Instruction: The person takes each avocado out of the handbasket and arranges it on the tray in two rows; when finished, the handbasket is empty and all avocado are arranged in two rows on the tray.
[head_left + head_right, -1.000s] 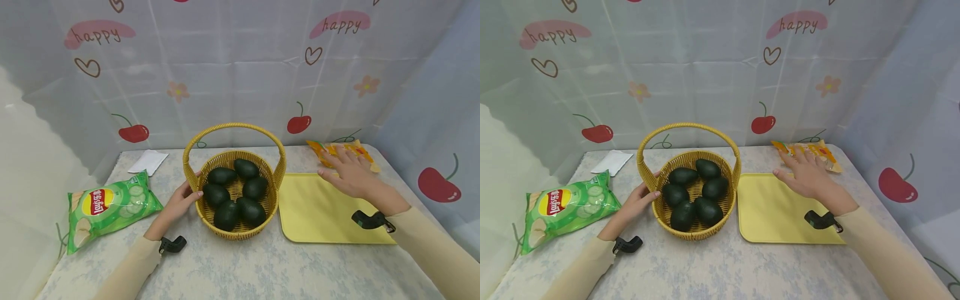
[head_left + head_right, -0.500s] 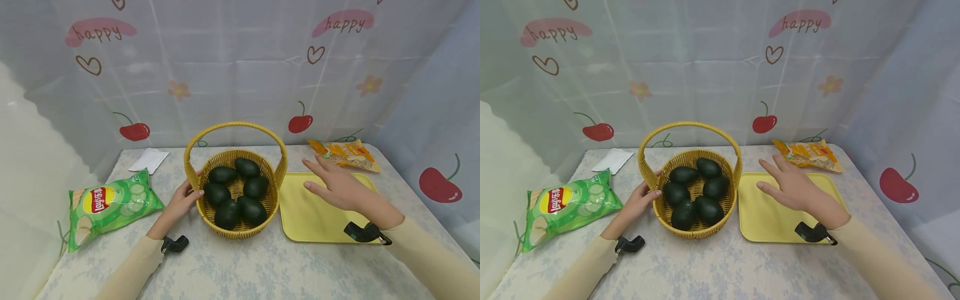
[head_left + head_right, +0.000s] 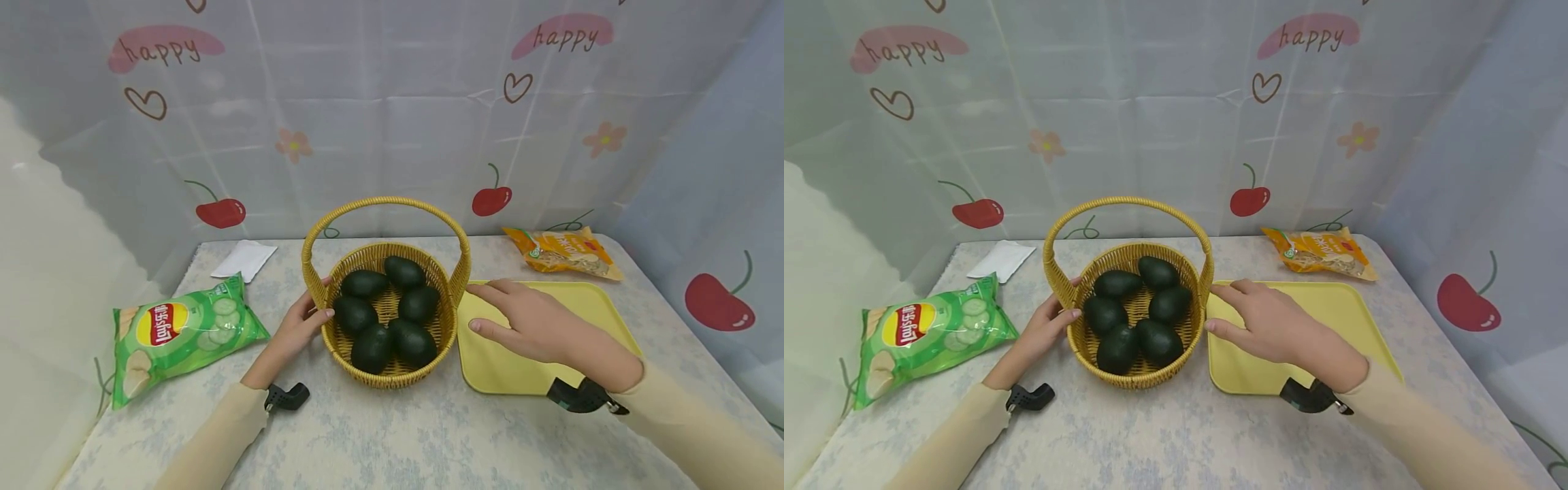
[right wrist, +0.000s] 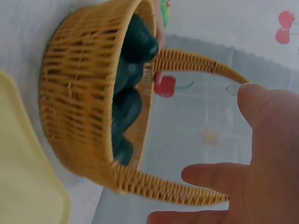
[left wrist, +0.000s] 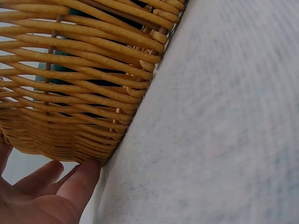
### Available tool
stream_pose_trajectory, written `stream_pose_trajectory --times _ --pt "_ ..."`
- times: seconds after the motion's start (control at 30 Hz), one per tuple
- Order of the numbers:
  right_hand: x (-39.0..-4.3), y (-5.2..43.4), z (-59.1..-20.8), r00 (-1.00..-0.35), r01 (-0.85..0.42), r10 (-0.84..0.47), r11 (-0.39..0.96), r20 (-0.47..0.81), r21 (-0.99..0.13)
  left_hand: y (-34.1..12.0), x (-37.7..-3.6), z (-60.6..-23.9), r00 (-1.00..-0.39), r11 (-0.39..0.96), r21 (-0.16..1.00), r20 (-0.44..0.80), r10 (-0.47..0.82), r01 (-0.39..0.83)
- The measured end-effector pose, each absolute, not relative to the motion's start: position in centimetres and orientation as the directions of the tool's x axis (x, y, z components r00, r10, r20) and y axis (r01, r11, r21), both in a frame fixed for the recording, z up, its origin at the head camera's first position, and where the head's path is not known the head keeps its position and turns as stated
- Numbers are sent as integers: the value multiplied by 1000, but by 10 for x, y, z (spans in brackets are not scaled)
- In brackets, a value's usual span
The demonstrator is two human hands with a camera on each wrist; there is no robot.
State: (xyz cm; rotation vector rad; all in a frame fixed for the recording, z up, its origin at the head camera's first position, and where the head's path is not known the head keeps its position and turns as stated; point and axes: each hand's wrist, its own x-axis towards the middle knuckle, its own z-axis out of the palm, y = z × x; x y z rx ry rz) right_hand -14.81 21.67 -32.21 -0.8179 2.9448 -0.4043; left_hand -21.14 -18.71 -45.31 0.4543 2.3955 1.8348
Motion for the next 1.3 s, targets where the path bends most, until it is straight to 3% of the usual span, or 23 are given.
stream_pose_trajectory --times 0.33,0.6,1.13,1.3 --pt "-157 177 -330 -756 -623 -654 712 18 -323 -187 -212 -455 -953 234 956 106 284 176" --pt "-173 151 -347 -669 -666 -743 603 -4 -439 -186 -213 -456 -951 223 959 108 291 177" --pt "-185 132 -369 -628 -677 -777 577 -52 -457 -185 -212 -455 -950 220 957 121 286 188" --pt "-191 129 -367 -605 -669 -786 587 -125 -455 -186 -212 -456 -949 217 956 129 289 196"
